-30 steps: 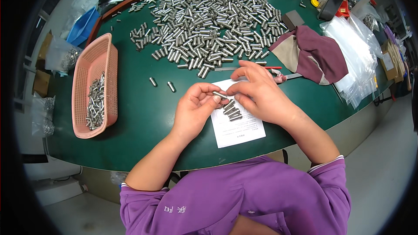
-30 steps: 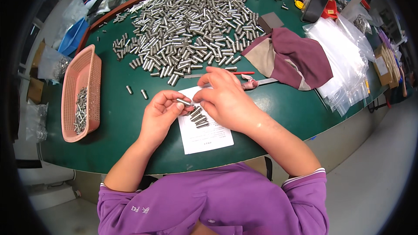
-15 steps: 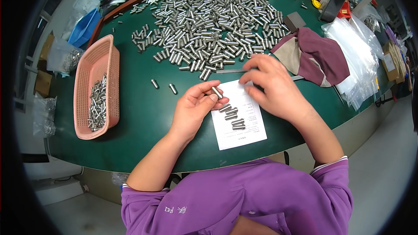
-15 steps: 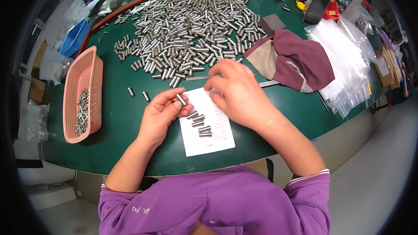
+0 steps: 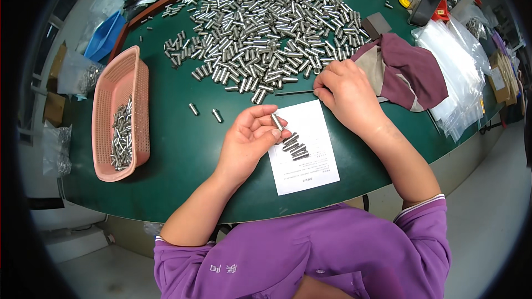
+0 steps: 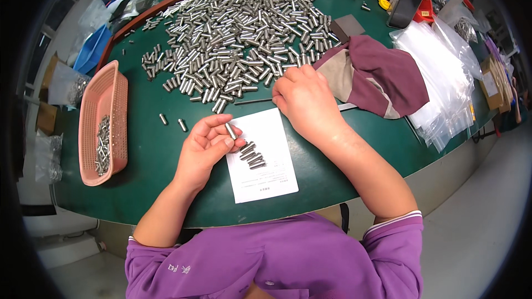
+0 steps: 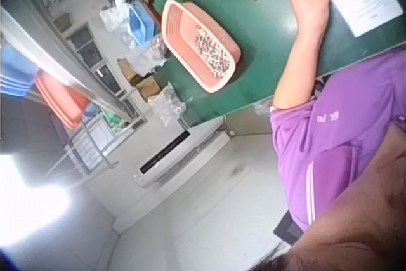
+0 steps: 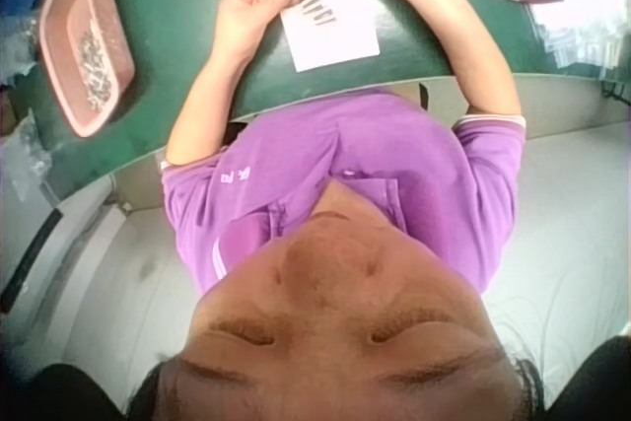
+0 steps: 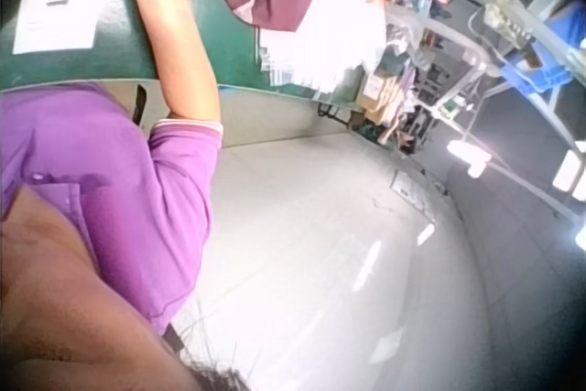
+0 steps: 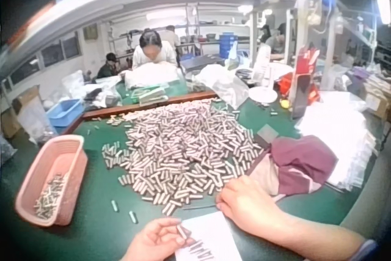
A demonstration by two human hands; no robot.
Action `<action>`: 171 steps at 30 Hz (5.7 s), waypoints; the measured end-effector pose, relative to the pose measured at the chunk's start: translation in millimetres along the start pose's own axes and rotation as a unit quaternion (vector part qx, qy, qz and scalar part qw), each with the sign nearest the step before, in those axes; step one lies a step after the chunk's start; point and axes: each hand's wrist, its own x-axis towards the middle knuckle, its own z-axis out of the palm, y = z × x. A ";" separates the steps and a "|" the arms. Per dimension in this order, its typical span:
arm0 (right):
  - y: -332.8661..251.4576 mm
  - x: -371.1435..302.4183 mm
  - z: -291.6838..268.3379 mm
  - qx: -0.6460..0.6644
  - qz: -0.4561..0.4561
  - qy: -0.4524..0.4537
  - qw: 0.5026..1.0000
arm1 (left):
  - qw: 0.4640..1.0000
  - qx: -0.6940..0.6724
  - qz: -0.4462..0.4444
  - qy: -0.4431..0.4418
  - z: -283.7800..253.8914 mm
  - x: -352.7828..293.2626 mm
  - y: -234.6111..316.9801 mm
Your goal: The person sits at a green workbench and sorts small cylindrical metal parts. They pick up individual parts from a large pile, place them on a white paper, and occasionally use a metal file to rub the surface of the parts. The person also uses a cloth to wipe the parts and arranges them in neat rows on the paper.
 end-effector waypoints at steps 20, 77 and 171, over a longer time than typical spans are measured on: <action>2.4 7.8 -57.8 -0.108 -0.076 0.091 0.987 | 1.000 0.000 0.001 0.008 -0.2 0.0 -0.7; -30.8 5.8 -4.8 0.200 0.025 -0.100 0.974 | 1.000 -0.030 -0.007 0.002 -6.0 0.0 -1.6; 0.8 -2.1 -19.9 0.199 0.127 -0.015 0.972 | 0.989 -0.120 0.083 0.012 -21.0 2.9 23.4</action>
